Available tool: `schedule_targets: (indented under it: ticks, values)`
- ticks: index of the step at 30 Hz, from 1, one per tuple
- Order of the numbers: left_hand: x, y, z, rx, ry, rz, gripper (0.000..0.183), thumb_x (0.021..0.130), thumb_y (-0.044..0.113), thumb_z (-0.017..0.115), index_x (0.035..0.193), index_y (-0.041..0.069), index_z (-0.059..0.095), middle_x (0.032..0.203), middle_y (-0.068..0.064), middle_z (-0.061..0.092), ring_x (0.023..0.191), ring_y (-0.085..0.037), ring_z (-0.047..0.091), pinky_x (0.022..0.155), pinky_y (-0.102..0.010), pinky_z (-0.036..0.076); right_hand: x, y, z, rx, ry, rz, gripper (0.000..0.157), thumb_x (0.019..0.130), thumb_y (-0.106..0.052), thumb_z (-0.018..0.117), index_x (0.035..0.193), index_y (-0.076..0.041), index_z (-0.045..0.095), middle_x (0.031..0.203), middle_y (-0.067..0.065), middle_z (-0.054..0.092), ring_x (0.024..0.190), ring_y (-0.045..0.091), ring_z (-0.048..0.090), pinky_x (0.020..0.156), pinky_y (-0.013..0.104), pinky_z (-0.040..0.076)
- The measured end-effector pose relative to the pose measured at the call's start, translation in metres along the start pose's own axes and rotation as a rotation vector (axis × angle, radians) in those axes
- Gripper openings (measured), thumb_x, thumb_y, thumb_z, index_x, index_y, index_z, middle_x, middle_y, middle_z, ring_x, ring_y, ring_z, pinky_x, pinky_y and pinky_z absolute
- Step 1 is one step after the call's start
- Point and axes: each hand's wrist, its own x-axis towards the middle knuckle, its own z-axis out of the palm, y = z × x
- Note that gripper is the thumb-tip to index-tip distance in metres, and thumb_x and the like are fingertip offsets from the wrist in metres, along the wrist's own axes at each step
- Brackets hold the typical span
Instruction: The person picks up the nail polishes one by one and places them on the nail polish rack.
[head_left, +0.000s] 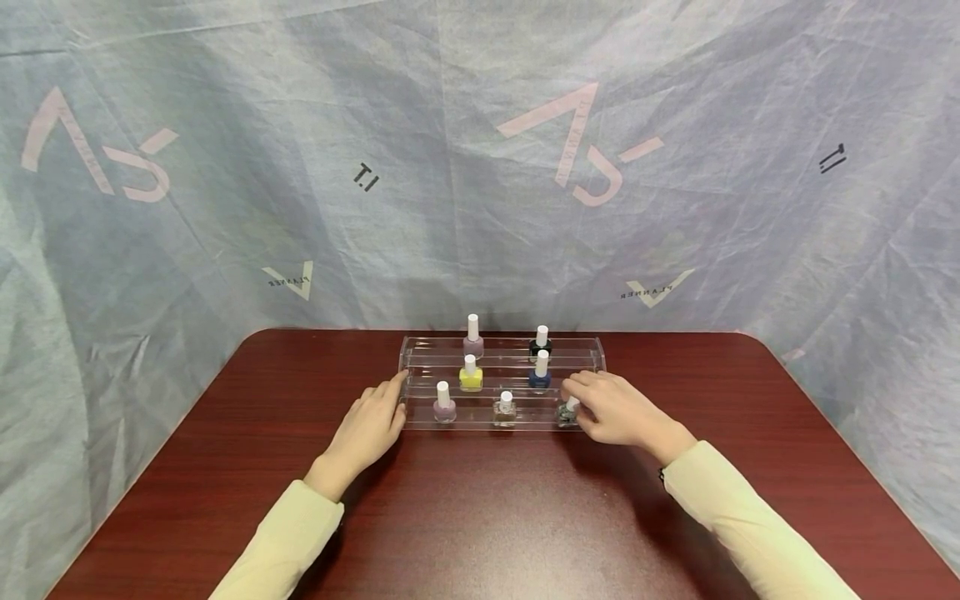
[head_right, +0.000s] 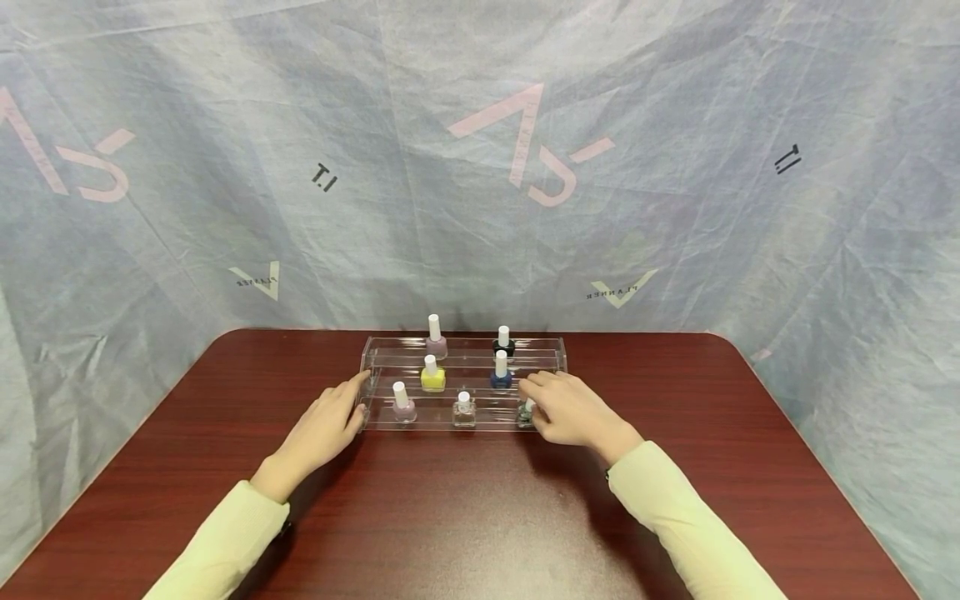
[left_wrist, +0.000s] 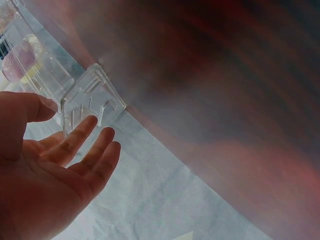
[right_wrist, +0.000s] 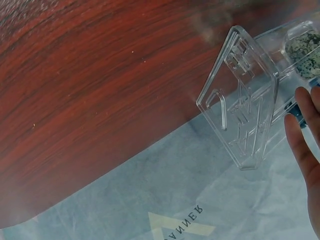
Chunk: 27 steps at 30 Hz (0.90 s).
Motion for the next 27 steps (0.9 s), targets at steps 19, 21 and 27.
schedule_targets:
  ticks: [19,21,27]
  values:
    - [0.0001,-0.0004,0.001,0.002,0.041,0.031,0.051,0.087,0.012,0.055,0.135,0.003,0.04,0.111,-0.015,0.062,0.096,-0.034,0.058,0.076,-0.045,0.048,0.0008,-0.0002,0.0018,-0.003,-0.017,0.023,0.019,0.072,-0.011,0.057,0.091,-0.014,0.059,0.084,-0.005,0.056,0.073,0.01,0.053,0.067,0.032,0.046]
    - [0.0002,-0.0003,0.0012,0.002,0.042,0.031,0.051,0.087,0.012,0.055,0.135,0.003,0.041,0.109,-0.015,0.062,0.094,-0.034,0.058,0.076,-0.045,0.048,0.0008,0.0,0.0019,-0.006,-0.016,0.023,0.019,0.072,-0.011,0.057,0.091,-0.014,0.059,0.084,-0.005,0.056,0.072,0.01,0.053,0.067,0.032,0.046]
    - [-0.0001,-0.0005,0.001,0.001,0.027,0.018,0.051,0.088,0.012,0.054,0.136,0.005,0.04,0.111,-0.015,0.061,0.096,-0.034,0.058,0.077,-0.045,0.048,0.0003,0.0001,0.0012,-0.004,-0.025,0.032,0.021,0.073,-0.012,0.057,0.094,-0.015,0.059,0.085,-0.006,0.057,0.074,0.01,0.054,0.069,0.032,0.046]
